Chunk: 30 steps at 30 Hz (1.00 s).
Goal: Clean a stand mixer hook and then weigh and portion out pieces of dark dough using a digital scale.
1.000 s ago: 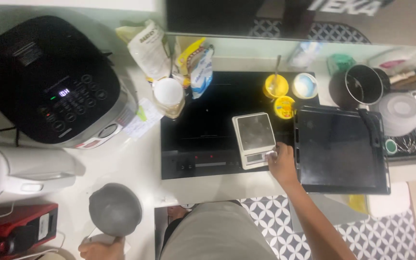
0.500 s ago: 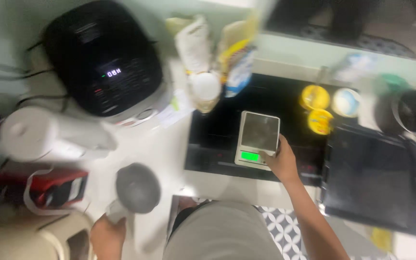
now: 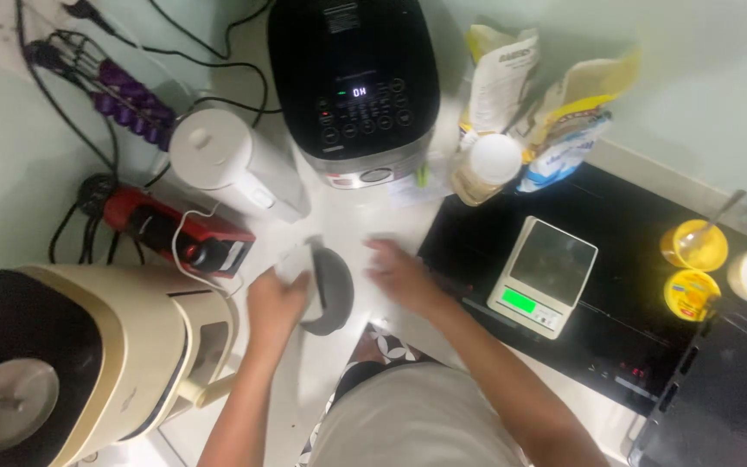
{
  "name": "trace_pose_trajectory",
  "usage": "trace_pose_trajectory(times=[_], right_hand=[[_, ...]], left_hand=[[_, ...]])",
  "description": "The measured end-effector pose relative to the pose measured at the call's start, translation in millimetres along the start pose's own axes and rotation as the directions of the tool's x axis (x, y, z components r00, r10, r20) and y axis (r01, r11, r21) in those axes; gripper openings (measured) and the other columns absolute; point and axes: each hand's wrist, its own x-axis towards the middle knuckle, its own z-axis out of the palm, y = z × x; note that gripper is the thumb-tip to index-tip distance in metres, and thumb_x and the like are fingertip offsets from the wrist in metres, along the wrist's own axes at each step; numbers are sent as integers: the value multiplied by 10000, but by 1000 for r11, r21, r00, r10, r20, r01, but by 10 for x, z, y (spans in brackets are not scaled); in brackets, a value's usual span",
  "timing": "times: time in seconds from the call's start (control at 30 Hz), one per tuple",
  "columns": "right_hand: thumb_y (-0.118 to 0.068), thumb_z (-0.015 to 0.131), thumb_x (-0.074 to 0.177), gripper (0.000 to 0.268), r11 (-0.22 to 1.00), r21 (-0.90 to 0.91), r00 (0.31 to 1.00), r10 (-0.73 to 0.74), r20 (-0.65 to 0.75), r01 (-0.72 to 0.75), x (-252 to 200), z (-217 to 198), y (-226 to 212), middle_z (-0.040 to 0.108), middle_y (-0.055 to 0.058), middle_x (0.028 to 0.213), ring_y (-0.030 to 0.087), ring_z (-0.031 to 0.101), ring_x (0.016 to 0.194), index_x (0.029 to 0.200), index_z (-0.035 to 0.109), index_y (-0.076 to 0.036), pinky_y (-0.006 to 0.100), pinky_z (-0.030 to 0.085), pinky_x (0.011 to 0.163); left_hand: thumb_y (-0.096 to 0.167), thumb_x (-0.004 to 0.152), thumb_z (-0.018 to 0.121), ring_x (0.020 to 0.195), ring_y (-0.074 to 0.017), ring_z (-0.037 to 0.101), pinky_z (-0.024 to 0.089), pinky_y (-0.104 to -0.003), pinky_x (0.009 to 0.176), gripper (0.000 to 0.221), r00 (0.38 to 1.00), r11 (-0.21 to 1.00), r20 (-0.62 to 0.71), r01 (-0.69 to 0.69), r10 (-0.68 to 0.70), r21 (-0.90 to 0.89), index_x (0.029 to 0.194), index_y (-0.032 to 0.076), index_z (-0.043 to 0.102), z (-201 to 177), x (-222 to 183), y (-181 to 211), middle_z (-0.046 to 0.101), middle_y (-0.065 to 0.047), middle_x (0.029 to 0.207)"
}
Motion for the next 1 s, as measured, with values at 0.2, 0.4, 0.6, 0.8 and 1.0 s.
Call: trace_pose_trajectory(times=[0.2, 0.4, 0.6, 0.8, 1.0], right_hand=[[-207, 847, 768, 775, 933, -70, 895, -315, 315, 353, 667, 785, 422, 518, 243, 1389, 405, 521, 1259, 1412, 462, -15, 452, 451, 1038], [-144, 784, 711, 660, 902, -162, 884, -333, 327, 400, 645, 687, 116, 573, 231, 1212, 442, 555, 1135, 1314, 548, -21, 481, 475, 959], [-151, 704, 810, 443, 940, -229, 944, -191, 268, 255, 649, 783, 150, 571, 210, 1149, 438, 571, 1075, 1220, 585, -37, 501, 483, 900], [-133, 794, 680, 529, 942, -242, 970, -206, 133, 233, 666, 956, 493, 525, 230, 1089, 432, 542, 1027, 1119, 522, -21, 498, 480, 862], [-80, 802, 620, 658, 993, 72, 991, 90, 99, -97, 322, 523, 275, 572, 152, 1062, 290, 606, 1023, 1175, 450, -63, 403, 519, 879]], left_hand=[[186, 809, 658, 909, -488, 688, 550, -531, 832, 255, 987, 956, 79, 111, -137, 272, 894, -49, 710, 502, 393, 69, 701, -318, 917], [100, 802, 610, 883, -468, 709, 562, -536, 805, 236, 988, 951, 99, 83, -117, 300, 974, -43, 685, 797, 315, -43, 708, -282, 970], [136, 862, 611, 880, -474, 703, 559, -545, 805, 251, 982, 945, 82, 139, -170, 296, 1022, -53, 644, 1021, 437, -218, 718, -278, 949], [185, 898, 617, 843, -471, 697, 552, -549, 778, 284, 996, 981, -75, 50, -37, 185, 1036, -62, 645, 1193, 751, -664, 712, -287, 883], [239, 895, 662, 804, -466, 683, 541, -537, 721, 337, 1000, 999, -12, 28, -28, -33, 1030, -69, 646, 288, 440, 125, 700, -283, 782]])
